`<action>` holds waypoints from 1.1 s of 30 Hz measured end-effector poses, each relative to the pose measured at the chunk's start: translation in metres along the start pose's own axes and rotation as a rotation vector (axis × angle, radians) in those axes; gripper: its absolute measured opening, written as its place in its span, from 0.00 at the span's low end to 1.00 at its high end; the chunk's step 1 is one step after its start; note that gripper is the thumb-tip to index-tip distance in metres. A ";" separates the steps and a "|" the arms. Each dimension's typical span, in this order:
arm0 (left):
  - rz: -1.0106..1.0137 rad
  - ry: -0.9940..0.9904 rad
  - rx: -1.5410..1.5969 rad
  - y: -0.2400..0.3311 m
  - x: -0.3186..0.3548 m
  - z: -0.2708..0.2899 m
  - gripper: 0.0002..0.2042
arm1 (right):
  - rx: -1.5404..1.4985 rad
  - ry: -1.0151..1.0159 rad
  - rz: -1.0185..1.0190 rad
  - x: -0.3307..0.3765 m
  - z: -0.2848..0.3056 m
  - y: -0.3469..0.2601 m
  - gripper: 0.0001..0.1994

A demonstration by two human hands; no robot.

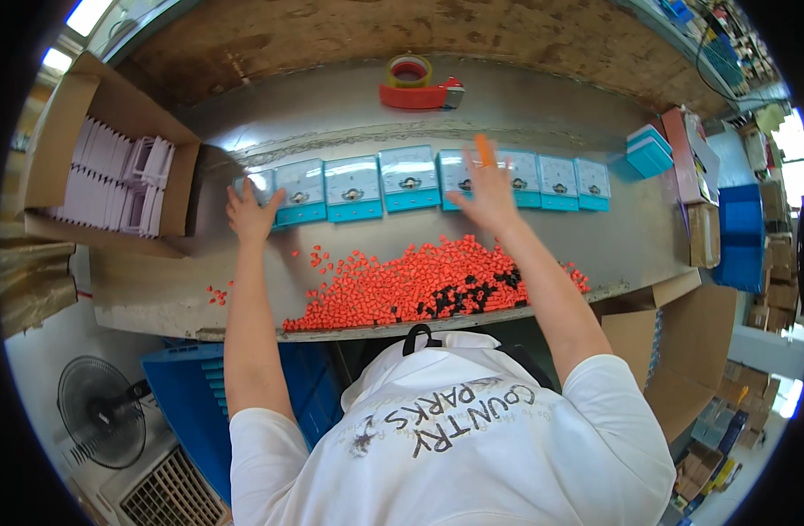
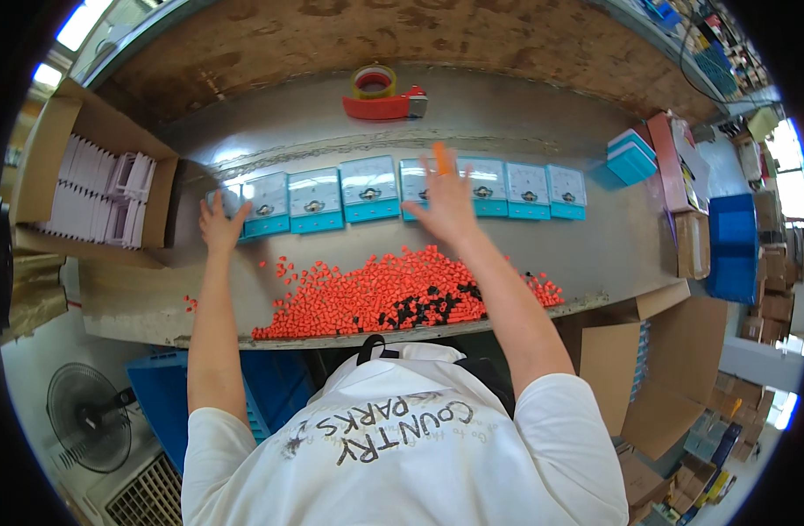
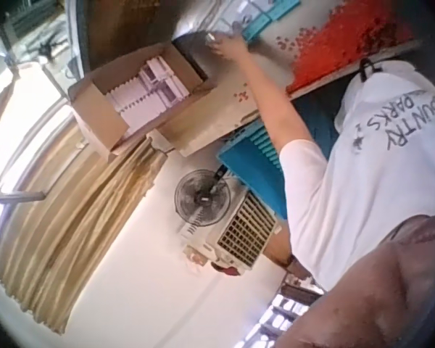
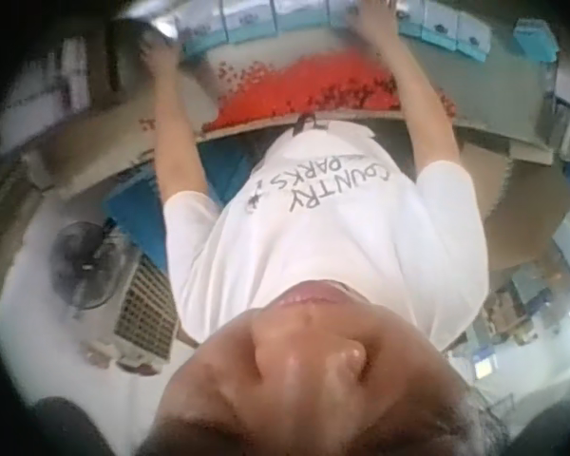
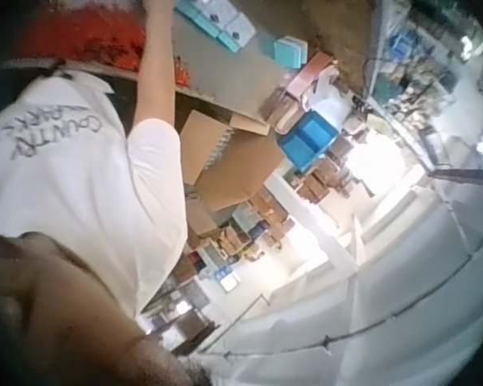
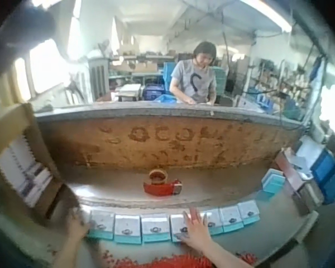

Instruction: Sorting and placing small plastic components into teal meter housings at a workbench.

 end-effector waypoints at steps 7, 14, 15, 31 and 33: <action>0.086 -0.132 -0.022 0.012 -0.010 0.003 0.51 | -0.085 -0.142 -0.642 0.059 -0.016 0.199 0.48; 0.099 -0.135 -0.040 0.010 0.009 -0.004 0.51 | 0.008 -0.216 -0.570 0.054 -0.027 0.199 0.48; 0.108 -0.131 -0.045 0.006 0.015 -0.005 0.51 | 0.003 -0.219 -0.561 0.057 -0.027 0.199 0.48; -0.774 -0.165 -0.215 0.152 0.194 -0.014 0.37 | -0.141 0.028 0.157 0.076 -0.012 0.033 0.40; -0.757 -0.085 -0.107 0.147 0.187 -0.023 0.35 | -0.150 -0.007 0.219 0.067 -0.014 0.000 0.40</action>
Point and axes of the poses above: each hand's wrist, its own x-axis away from the middle knuckle, its own z-axis out of the back of the hand, y = z × x, the point moved 8 cm from there along -x, towards the middle knuckle, and after that the axes turned 4 degrees about z, right-handed, at the moved point
